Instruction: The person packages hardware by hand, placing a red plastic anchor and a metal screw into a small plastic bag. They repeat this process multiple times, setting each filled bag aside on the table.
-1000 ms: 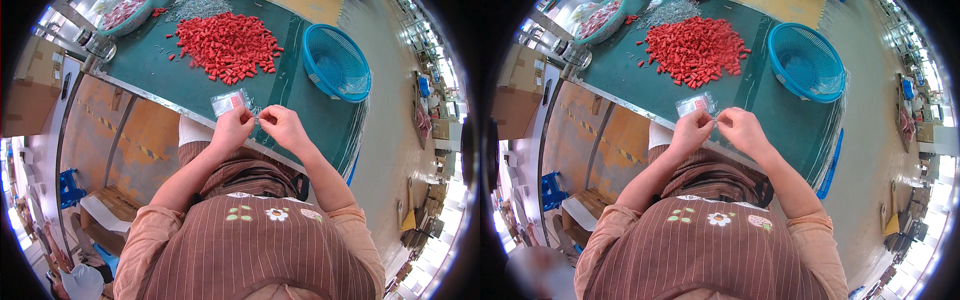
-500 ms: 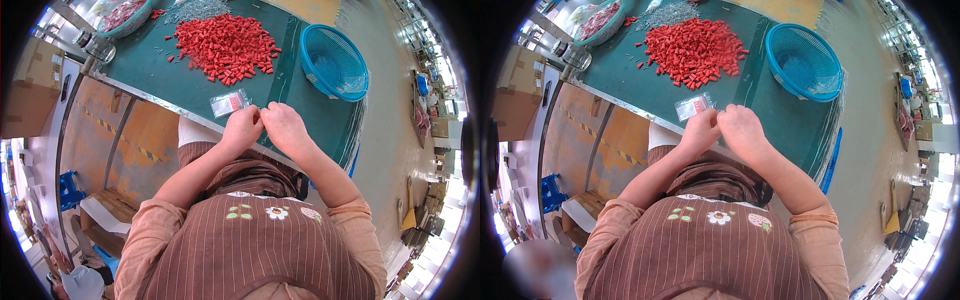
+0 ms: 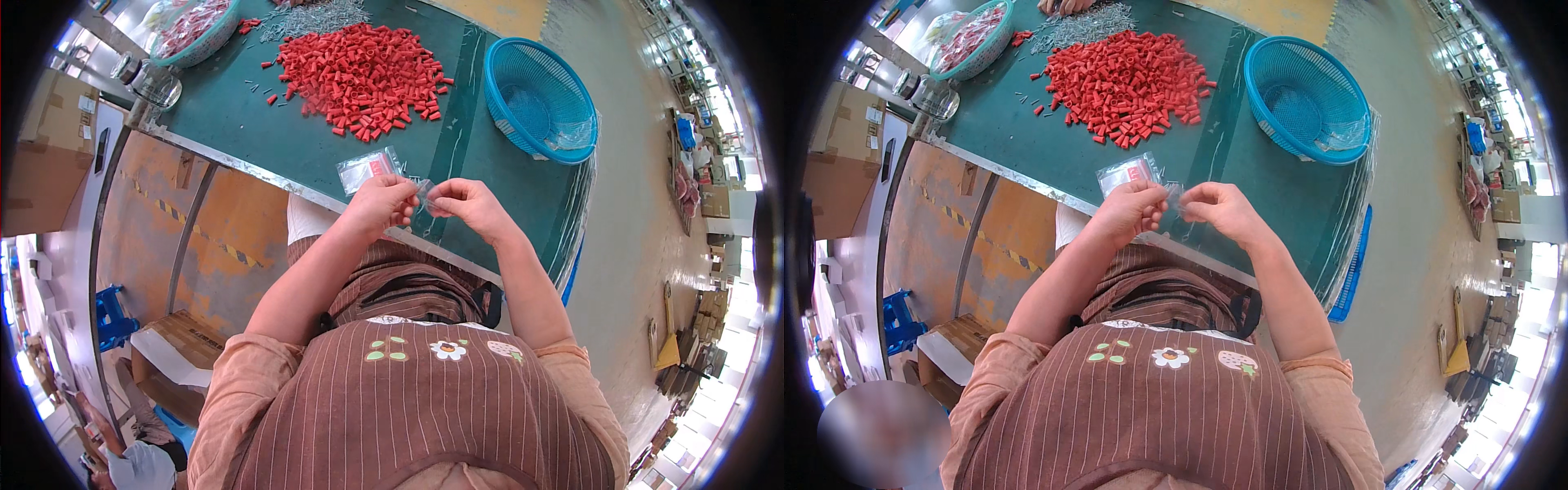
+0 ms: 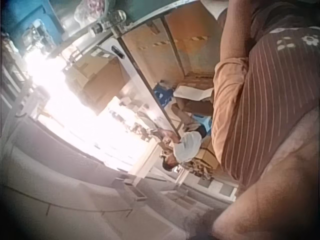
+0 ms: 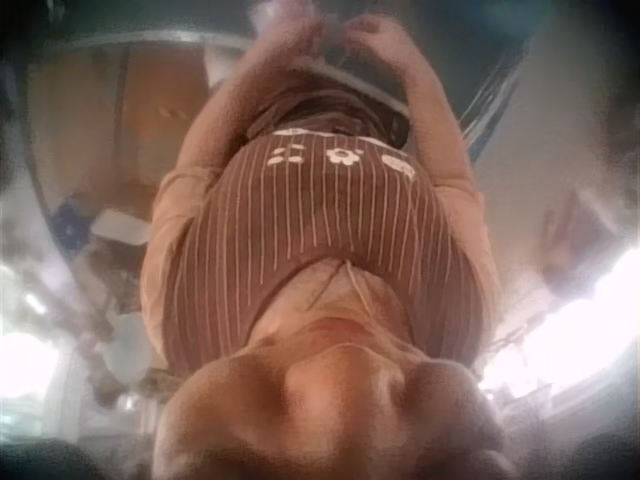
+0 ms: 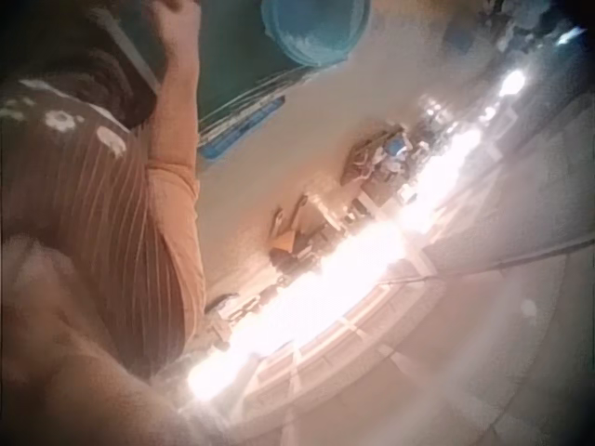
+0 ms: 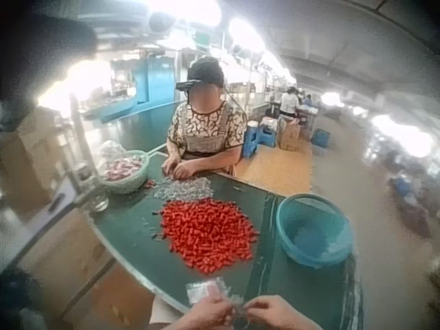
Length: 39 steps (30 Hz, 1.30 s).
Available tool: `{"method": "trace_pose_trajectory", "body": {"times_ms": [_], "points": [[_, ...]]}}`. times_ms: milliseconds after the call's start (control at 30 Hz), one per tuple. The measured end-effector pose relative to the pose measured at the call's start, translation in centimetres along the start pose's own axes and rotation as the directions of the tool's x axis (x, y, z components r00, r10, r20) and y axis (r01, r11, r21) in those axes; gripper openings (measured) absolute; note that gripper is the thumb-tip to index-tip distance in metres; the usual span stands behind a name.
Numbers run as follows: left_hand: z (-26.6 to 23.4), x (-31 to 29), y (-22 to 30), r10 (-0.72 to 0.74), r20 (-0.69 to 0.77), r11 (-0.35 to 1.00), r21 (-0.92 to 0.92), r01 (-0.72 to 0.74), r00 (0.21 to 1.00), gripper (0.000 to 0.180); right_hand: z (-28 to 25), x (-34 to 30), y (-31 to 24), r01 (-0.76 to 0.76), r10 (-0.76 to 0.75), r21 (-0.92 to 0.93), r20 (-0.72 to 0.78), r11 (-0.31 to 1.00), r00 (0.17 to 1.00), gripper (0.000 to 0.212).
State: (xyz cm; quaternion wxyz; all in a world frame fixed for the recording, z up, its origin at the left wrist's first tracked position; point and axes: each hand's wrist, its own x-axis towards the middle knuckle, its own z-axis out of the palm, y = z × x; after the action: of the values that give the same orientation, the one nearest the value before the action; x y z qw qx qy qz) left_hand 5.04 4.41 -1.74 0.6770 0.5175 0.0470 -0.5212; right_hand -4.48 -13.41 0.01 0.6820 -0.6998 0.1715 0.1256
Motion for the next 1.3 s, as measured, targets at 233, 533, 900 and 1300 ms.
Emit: {"method": "trace_pose_trajectory", "body": {"times_ms": [233,533,900,1300], "points": [[-1.4,0.4,-0.1,-0.053,0.019,0.997,-0.051,0.054,0.998,0.008,-0.4,0.5,-0.7,-0.044,0.045,0.025,-0.051,0.999,0.998,0.012],[-0.4,-1.7,-0.2,0.597,-0.057,0.526,0.781,-0.336,0.801,0.015,-2.9,7.4,-0.5,0.079,-0.313,-0.663,-0.241,0.745,0.919,0.024],[-3.0,-1.6,0.4,0.476,-0.211,0.759,0.589,-0.277,0.854,0.015,-3.6,13.5,-0.6,0.157,-0.515,-0.943,-0.017,0.292,0.857,0.019],[-3.6,0.1,1.8,0.47,-0.247,0.795,0.536,-0.285,0.848,0.012,-3.1,10.4,-0.2,0.13,-0.387,-0.722,-0.202,0.679,0.9,0.015]]}}
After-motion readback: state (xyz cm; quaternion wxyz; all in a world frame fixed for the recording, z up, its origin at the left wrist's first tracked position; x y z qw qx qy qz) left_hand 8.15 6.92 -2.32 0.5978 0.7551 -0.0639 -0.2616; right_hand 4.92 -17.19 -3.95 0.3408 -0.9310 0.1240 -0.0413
